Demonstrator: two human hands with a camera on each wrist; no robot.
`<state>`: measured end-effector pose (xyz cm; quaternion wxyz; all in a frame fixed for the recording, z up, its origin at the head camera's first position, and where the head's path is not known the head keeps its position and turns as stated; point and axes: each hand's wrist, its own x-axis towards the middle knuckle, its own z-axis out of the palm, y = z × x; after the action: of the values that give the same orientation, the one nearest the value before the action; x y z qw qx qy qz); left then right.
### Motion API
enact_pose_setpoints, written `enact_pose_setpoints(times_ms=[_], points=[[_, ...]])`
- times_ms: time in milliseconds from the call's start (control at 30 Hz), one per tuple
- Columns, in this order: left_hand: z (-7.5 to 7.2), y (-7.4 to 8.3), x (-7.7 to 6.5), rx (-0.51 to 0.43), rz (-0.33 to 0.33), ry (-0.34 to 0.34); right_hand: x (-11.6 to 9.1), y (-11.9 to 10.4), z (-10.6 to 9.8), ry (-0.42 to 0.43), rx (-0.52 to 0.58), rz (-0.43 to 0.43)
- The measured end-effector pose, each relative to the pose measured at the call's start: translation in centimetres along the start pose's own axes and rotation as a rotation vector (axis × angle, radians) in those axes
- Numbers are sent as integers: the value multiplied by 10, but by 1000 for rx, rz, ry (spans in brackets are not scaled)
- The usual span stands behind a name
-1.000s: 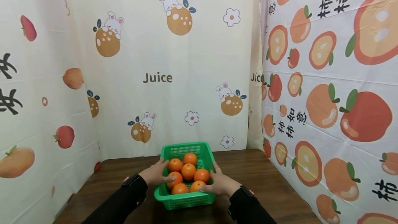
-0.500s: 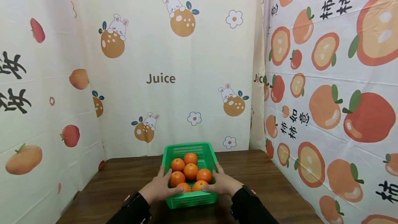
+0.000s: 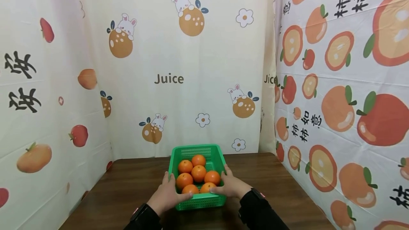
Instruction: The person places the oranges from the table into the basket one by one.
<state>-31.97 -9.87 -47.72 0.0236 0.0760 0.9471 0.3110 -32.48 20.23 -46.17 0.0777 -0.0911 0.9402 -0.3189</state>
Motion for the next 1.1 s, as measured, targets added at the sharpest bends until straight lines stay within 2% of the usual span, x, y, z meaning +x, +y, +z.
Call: enact_pose_setpoints(times_ms=[333,667,1100], points=[[-5,5,5,-10,35,49,3,-5,-10,40,-25,-20],[1,-2,-3,-33,22,33,-3,-4,0,24,-2,-20],[0,1,-6,-44,24,25,-5,-4,-1,26,-5,-27]])
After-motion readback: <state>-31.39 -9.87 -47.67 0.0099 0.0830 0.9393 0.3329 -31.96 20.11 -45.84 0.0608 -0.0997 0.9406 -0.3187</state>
